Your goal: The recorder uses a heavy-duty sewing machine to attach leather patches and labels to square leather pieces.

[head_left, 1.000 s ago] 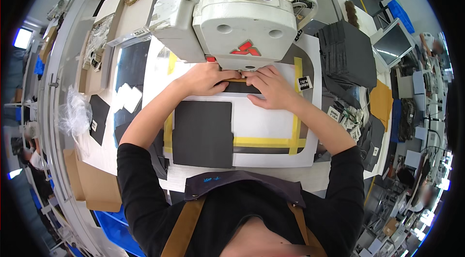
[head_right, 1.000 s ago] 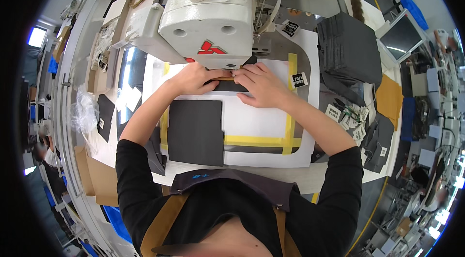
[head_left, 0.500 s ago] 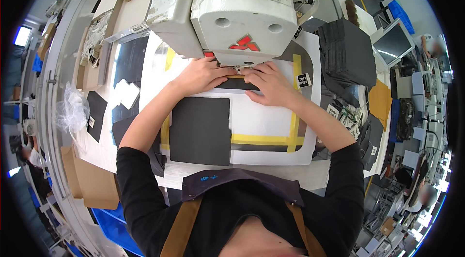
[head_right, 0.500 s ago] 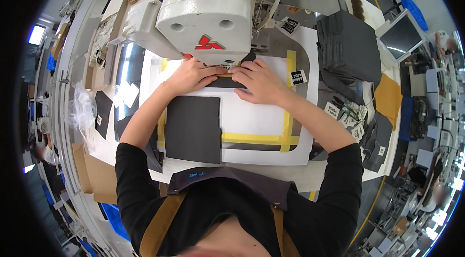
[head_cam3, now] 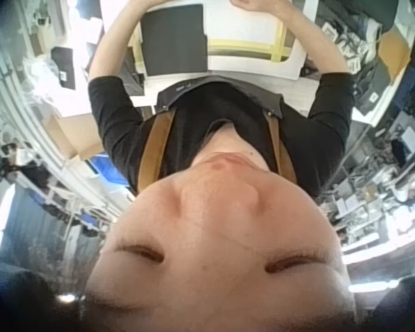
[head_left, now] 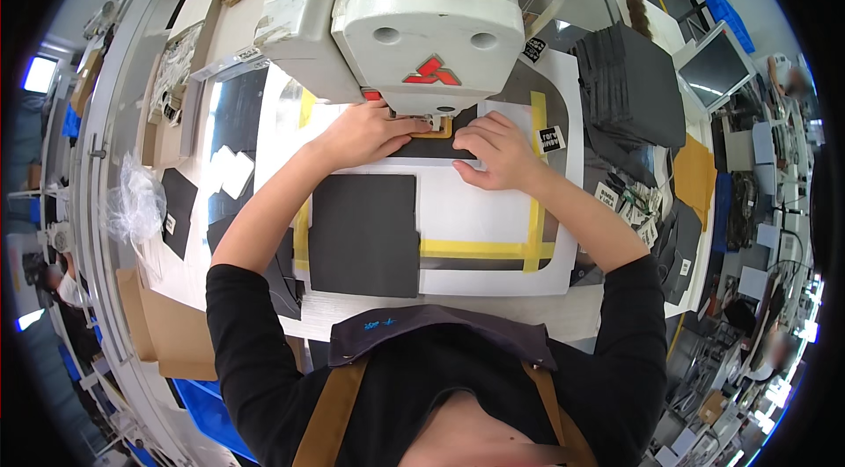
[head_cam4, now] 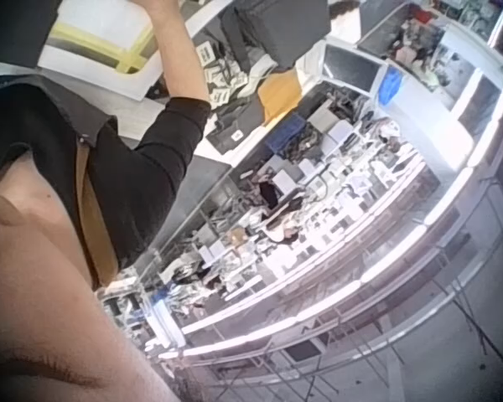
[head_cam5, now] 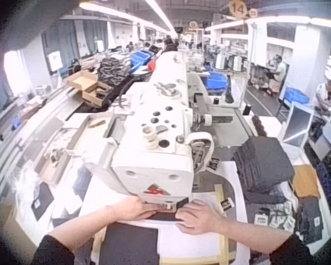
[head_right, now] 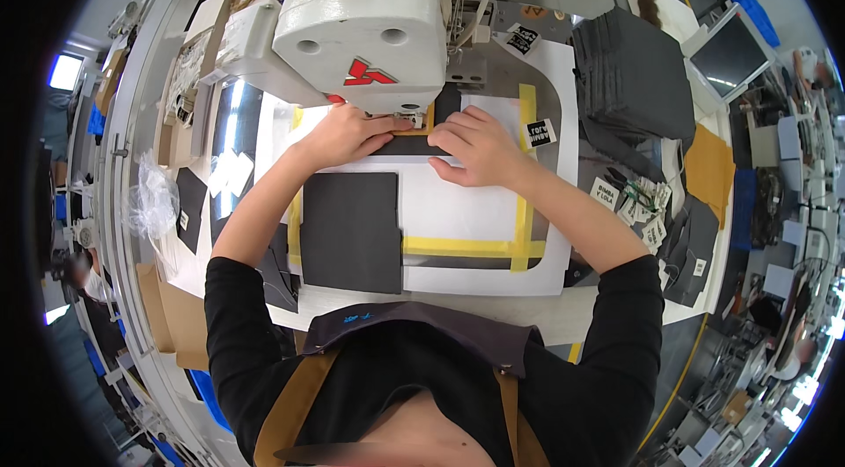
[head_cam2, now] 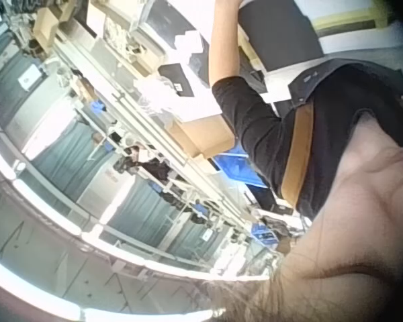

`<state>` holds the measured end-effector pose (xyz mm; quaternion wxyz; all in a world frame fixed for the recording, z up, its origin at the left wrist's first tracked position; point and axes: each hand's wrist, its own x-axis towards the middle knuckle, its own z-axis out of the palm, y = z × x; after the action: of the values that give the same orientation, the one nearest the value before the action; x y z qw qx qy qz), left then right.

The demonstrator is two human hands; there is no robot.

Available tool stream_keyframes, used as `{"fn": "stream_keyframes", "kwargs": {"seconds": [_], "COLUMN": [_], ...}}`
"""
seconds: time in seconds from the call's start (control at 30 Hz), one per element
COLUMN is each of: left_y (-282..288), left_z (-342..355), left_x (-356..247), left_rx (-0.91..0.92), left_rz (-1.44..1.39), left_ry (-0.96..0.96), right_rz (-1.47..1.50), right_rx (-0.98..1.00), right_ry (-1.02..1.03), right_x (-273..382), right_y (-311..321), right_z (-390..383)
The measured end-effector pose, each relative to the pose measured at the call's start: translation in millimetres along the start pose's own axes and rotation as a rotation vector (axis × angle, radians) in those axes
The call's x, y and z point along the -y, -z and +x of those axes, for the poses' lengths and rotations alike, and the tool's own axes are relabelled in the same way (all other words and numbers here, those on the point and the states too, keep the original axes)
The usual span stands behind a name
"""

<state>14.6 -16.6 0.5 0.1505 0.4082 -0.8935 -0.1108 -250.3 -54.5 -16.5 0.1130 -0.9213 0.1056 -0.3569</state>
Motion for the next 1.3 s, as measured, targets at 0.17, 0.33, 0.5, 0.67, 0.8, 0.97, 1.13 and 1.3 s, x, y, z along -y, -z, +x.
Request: {"fn": "stream_keyframes", "kwargs": {"seconds": [0.17,0.33,0.5,0.67,0.8,0.97,1.13,1.3], "left_y": [-2,-2,-6,-3,-6,-20,-24,-19], "left_z": [0,-2,-6,-3,1,1,-2,0], "left_x": [1,-4,-1,-7,6,29,34,30], "left_rx": [-0.019,0.033,-0.013,0.002,-0.026,0.005,0.019,-0.060], "left_rz": [-0.013,0.128,0.123,0.119,-0.014,-0.106,-0.043,-0.041], "left_ry": [-0.017,0.022,0.009,0.043,0.079,0.212,0.173,0.074], "right_rz": [-0.008,0.017,0.036,0.005,-0.024,-0.038,-0.037,-0.050], "right_rx": [0.004,0.002,0.022,0.063,0.018,-0.065,-0.055,-0.007], "right_ry": [0.014,0.004,-0.004,0.019,0.015,0.015,0.007,0.005], "right_x": [0,1,1,-3,-13,-26,-25,-23], "right_y": [0,-1,-4,-5,-3,-4,-8,-5], "right_z": [0,-1,0,-2,3,7,6,8]}}
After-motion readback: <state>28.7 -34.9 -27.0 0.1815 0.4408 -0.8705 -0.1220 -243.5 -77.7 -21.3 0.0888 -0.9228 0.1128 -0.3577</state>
